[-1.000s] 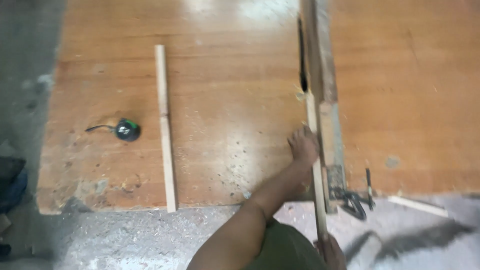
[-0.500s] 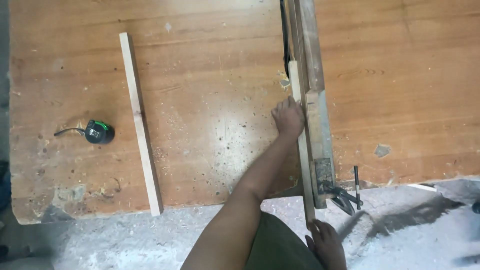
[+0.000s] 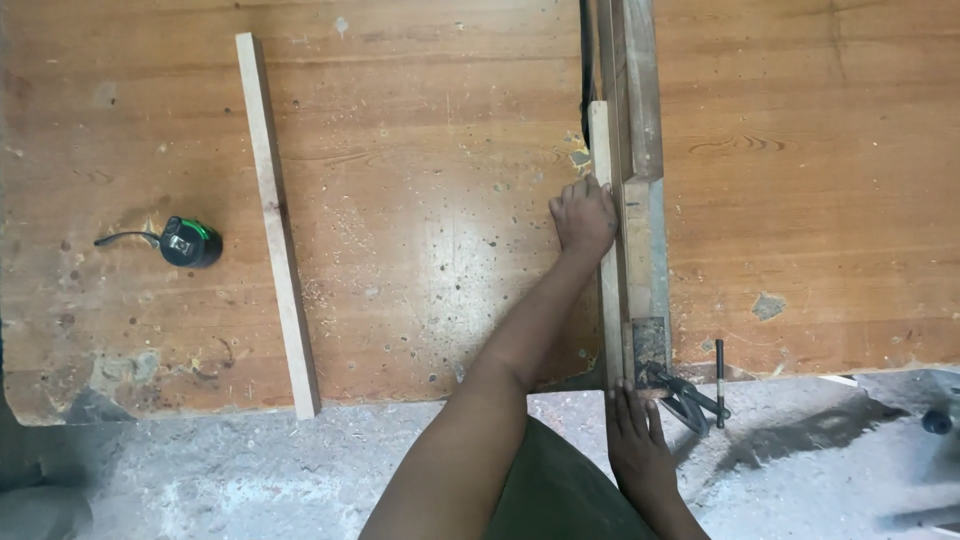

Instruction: The person uses a table saw to cut thin wooden strips into smaller pieces. They measure the wood with a tape measure and a ruler, then guide the strips through the saw blade to make precise cuts.

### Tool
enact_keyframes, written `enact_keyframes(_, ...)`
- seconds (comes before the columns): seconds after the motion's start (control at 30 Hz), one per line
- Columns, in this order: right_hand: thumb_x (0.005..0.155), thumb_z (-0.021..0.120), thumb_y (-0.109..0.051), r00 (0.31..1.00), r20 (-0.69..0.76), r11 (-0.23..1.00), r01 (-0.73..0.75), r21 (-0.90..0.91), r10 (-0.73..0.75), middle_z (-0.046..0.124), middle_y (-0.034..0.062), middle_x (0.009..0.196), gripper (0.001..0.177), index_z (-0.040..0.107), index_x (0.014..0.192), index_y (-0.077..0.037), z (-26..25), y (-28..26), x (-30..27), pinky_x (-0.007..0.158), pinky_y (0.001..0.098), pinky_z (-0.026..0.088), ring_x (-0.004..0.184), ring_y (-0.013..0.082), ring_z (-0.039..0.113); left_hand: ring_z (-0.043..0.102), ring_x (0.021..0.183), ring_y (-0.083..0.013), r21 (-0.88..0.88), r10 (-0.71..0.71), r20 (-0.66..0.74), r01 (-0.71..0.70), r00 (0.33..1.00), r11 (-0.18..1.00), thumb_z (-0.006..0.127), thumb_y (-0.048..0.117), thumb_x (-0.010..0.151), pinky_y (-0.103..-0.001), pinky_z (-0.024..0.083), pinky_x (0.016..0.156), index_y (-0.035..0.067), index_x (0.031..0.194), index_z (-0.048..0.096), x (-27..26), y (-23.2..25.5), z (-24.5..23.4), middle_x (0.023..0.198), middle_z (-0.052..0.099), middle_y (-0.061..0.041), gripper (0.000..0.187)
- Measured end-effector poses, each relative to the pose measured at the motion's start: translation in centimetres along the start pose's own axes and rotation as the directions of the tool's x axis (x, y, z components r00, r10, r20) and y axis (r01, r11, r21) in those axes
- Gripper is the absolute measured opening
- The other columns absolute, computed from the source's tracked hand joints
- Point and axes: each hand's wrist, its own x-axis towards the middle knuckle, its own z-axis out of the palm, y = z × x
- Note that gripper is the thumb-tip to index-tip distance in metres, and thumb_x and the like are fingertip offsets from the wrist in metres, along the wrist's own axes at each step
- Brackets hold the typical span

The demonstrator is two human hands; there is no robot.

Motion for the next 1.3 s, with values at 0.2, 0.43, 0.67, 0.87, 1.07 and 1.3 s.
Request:
enact_keyframes(0.2,0.088,0.050,0.001,0.998,0.039,0.998,0.050,-0.041,-0.049,0.032,0.0253,0.165,0.068,0.035,0.154,0.010,0.3,0.7,1.1,0.127,0.0519,0.024,0.159,0.0346,0.022,0.061,0.102,-0.0329,-0.026,0.006,0.030,-0.005,1.000,1.000,0.039,0.032,0.106,-0.047,0.037,0.083,0.000,0.131,0.064,1.1,0.2,-0.6,0.116,0.070,-0.014,0.048)
enact_keyframes(0.43,0.087,0.053,-0.007,0.992,0.106,0.995,0.078,-0.059,-0.072,0.035,0.0266,0.163,0.068,0.038,0.151,0.010,-0.4,1.2,2.2,0.128,0.0560,0.020,0.158,0.0383,0.023,0.061,0.098,-0.0323,-0.005,0.001,0.031,-0.001,1.000,1.000,0.042,0.031,0.105,-0.047,0.038,0.083,0.001,0.128,0.066,1.9,0.0,0.0,0.105,0.070,-0.014,0.045)
enact_keyframes(0.67,0.082,0.056,0.000,0.996,0.062,0.997,0.073,-0.025,-0.071,0.035,0.0276,0.162,0.072,0.037,0.150,0.011,-0.8,1.1,2.6,0.127,0.0579,0.022,0.157,0.0406,0.023,0.060,0.100,-0.0337,0.002,-0.022,0.055,0.021,0.998,1.000,0.042,0.032,0.104,-0.047,0.038,0.084,0.000,0.128,0.065,2.4,-0.2,0.3,0.106,0.071,-0.016,0.046)
enact_keyframes(0.87,0.079,0.060,-0.001,0.989,0.148,0.997,0.024,-0.066,-0.014,0.031,0.0226,0.164,0.077,0.036,0.152,0.005,-0.4,0.8,2.4,0.127,0.0593,0.019,0.158,0.0385,0.020,0.059,0.101,-0.0347,-0.006,-0.028,0.060,0.029,0.998,1.000,0.041,0.033,0.105,-0.048,0.039,0.084,-0.001,0.135,0.062,2.6,-0.1,0.9,0.114,0.069,-0.017,0.050)
enact_keyframes(1.07,0.078,0.054,0.002,0.993,0.110,0.998,-0.039,-0.051,0.044,0.029,0.0224,0.165,0.076,0.036,0.152,0.003,0.2,0.0,2.3,0.127,0.0601,0.018,0.158,0.0385,0.019,0.063,0.094,-0.0366,0.077,-0.014,-0.026,0.016,1.000,0.997,0.051,0.032,0.099,-0.051,0.041,0.078,0.004,0.122,0.066,2.7,-0.2,1.9,0.113,0.069,-0.017,0.039)
enact_keyframes(1.3,0.070,0.074,-0.050,0.994,0.002,0.994,-0.111,0.007,0.111,0.029,0.0174,0.167,0.108,0.030,0.157,-0.002,1.2,-1.5,-1.2,0.126,0.0520,0.021,0.157,0.0350,0.023,0.062,0.098,-0.0351,0.033,-0.042,-0.054,0.044,0.998,0.999,0.054,0.031,0.100,-0.051,0.042,0.080,0.004,0.114,0.071,-0.3,0.3,0.7,0.102,0.072,-0.014,0.035)
